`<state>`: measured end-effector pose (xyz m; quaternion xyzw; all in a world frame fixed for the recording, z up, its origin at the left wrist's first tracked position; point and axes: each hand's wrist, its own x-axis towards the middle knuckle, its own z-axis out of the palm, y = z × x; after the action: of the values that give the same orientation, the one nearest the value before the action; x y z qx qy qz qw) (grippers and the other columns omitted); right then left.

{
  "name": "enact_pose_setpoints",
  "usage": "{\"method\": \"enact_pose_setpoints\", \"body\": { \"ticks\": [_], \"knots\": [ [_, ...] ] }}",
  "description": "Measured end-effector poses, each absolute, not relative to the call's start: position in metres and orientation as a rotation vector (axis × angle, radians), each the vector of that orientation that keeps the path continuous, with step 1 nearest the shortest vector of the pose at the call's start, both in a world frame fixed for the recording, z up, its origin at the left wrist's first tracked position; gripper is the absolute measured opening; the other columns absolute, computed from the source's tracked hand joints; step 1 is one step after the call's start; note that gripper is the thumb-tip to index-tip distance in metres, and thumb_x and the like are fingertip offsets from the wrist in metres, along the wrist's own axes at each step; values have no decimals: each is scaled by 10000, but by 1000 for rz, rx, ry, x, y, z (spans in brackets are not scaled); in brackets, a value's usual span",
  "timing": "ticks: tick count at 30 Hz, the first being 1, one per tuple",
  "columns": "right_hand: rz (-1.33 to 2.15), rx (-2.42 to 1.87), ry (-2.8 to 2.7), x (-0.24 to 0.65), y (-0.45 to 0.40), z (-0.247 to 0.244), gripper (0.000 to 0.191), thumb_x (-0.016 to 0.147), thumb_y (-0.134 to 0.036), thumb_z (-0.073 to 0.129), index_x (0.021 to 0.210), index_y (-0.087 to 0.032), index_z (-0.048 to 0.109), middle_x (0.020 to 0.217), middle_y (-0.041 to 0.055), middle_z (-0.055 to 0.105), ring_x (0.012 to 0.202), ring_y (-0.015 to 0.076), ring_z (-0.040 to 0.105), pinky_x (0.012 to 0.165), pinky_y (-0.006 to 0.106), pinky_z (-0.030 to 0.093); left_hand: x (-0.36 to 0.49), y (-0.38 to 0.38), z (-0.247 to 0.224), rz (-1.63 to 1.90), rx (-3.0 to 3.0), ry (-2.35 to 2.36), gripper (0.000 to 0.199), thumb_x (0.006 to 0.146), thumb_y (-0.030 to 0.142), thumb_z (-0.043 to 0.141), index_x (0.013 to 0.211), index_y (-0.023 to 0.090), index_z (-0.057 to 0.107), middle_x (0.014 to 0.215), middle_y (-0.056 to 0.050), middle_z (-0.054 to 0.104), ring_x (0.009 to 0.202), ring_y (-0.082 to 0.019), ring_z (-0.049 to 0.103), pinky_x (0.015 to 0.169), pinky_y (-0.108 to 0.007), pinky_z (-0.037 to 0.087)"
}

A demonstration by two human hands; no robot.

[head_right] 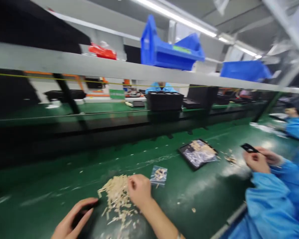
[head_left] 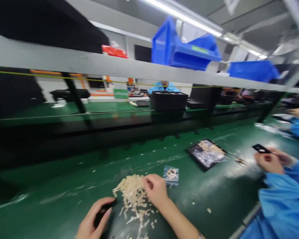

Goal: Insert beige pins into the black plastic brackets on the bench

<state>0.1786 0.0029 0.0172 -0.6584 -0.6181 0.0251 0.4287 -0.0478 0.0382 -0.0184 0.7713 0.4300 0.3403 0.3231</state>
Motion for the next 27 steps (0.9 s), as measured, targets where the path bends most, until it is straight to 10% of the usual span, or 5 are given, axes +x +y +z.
{"method": "enact_pose_setpoints", "body": {
  "ticks": [12, 18, 27],
  "knots": [
    [270, -1607, -1704, 190, 2, 28, 184, 860, -238, 428, 884, -199, 607, 795, 45, 588, 724, 168, 544, 604, 251, 428, -27, 49, -5, 758, 2203, 1052, 843, 587, 461, 724, 1312, 266, 342, 1422, -79, 287, 1311, -301, 197, 1056, -488, 177],
    [380, -1560, -1854, 181, -1, 38, 182, 858, -213, 433, 858, -197, 614, 822, 55, 600, 812, 195, 526, 708, 295, 403, 18, 83, -6, 909, 1768, 760, 804, 493, 422, 791, 1215, 217, 500, 1392, -95, 346, 1326, -294, 147, 1080, -444, -38],
    [940, -1504, -1982, 177, -34, 42, 98, 689, -183, 647, 599, -194, 609, 486, -44, 572, 463, 111, 534, 497, 204, 401, 2, 102, 6, 1031, 1182, 445, 439, 871, 440, 389, 1180, 145, 487, 1276, -151, 485, 1205, -283, 412, 1012, -466, 268]
  ]
}}
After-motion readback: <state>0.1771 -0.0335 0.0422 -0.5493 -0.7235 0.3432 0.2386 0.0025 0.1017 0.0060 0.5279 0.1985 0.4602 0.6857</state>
